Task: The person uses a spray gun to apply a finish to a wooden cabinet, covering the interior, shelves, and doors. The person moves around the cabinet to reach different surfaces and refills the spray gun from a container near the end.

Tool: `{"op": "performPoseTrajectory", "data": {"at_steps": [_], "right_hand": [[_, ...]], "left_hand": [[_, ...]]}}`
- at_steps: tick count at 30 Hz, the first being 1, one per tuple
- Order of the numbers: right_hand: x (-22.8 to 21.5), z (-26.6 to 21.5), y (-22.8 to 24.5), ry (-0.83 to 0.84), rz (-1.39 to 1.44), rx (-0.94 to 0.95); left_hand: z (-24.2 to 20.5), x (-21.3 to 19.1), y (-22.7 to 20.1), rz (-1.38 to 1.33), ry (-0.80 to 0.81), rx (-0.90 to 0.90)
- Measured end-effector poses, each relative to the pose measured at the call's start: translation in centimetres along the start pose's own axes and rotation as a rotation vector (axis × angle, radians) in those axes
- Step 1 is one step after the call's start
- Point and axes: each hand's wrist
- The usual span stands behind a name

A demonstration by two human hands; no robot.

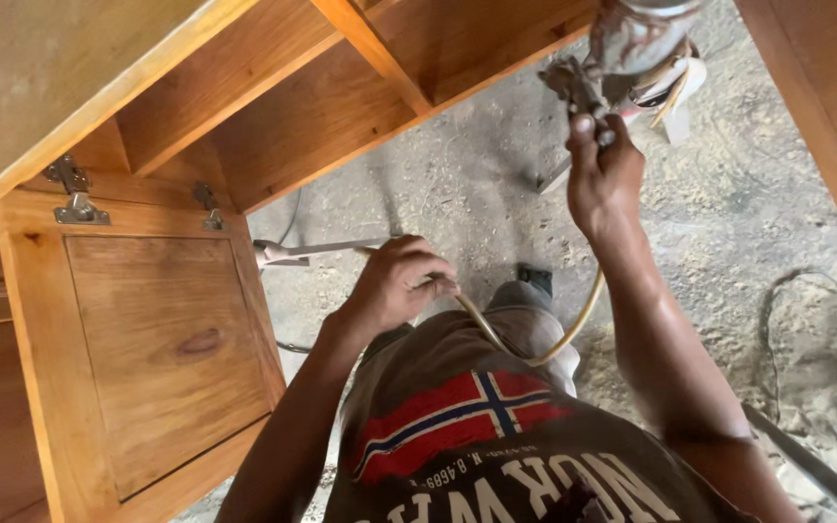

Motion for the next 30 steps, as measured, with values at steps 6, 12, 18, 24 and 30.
{"op": "performPoseTrajectory", "data": {"at_steps": [6,12,18,24,30], "right_hand": [[6.3,2.4,1.6,0.247,0.111,-0.059],[8.7,5.4,2.4,0.196,0.102,0.007],[5.3,7.8,0.4,0.000,0.213,-0.175],[1.2,7.8,1.8,-0.109,0.489,-0.085],[1.7,5.1,1.6,0.043,0.156,-0.022]], "left_hand": [[1.6,-1.0,-0.4,0.081,-0.110,-0.050],[1.4,-1.2,-1.1,0.049,-0.221,-0.054],[0.9,-1.0,-0.9,0.051,-0.193,-0.052],[1.0,-1.5,-1.9,0.082,-0.085,0.060],[2.1,-1.5,-2.8,0.064,-0.069,-0.045]]}}
Point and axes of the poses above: each hand's wrist, its own z-axis towards the middle knuckle, its own x-axis out of the palm, y = z × x, and after that the axes turned 9 degrees about -y, right-handed
